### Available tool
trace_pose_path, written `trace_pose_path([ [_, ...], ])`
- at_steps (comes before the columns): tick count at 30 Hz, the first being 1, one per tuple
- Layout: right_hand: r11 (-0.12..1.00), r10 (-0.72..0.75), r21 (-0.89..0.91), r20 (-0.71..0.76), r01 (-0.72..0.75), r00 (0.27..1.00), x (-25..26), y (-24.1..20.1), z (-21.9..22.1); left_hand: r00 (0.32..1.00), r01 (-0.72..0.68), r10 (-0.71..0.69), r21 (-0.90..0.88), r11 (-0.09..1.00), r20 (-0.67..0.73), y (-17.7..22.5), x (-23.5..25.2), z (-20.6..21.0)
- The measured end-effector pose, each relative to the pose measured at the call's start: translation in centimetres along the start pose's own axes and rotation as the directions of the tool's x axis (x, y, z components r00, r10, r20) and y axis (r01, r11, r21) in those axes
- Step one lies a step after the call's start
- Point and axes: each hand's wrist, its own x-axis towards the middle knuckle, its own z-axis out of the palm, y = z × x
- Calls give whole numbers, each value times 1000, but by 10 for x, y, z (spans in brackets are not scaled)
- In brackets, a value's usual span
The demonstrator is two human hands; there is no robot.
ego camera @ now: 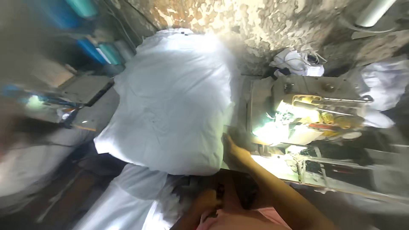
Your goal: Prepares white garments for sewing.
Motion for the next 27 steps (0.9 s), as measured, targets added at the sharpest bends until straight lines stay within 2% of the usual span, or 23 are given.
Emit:
trace_pose_path([
  [2,1000,-16,-3,2,16,1000,2,-1,0,963,-246,256,-116,962,81,17,-28,-24],
  [3,999,-33,4,-21,34,999,3,-1,1,932,-348,360,-174,921,45,26,-42,-36],
  [5,1000,-22,20,6,22,1000,3,-3,-4,884,-456,437,-103,884,-164,45,-71,-65],
  [7,999,42,17,101,-44,994,0,-8,-12,813,-419,397,47,907,-425,57,-95,-95],
  [9,997,73,27,166,-79,983,-3,-11,-13,734,-311,307,102,945,-606,60,-109,-125],
  [10,996,76,32,167,-82,983,-2,-10,-12,668,-273,286,131,953,-687,57,-109,-136],
  [13,998,55,28,111,-58,992,-2,-8,-8,428,-227,304,224,948,-851,47,-92,-164],
  [14,999,35,38,95,-39,995,-1,-7,-7,374,-217,294,225,950,-880,46,-85,-173],
  [15,998,13,54,81,-18,997,0,-5,-4,348,-196,268,210,958,-898,45,-77,-183],
  [18,995,-39,97,31,36,999,5,0,0,341,-62,149,136,989,-928,40,-48,-208],
  [21,994,-92,48,-47,94,995,8,2,3,234,-43,128,121,992,-964,36,-27,-209],
  [22,995,-100,-12,-71,99,992,9,2,2,234,-39,109,103,994,-966,38,-26,-209],
  [25,989,-134,-84,-108,125,985,9,4,1,334,-90,59,30,995,-941,36,-38,-217],
  [26,987,-143,-93,-114,133,983,9,6,2,363,-147,58,5,989,-930,30,-45,-222],
  [27,986,-154,-89,-122,144,980,9,6,3,359,-235,66,-22,972,-931,20,-52,-226],
])
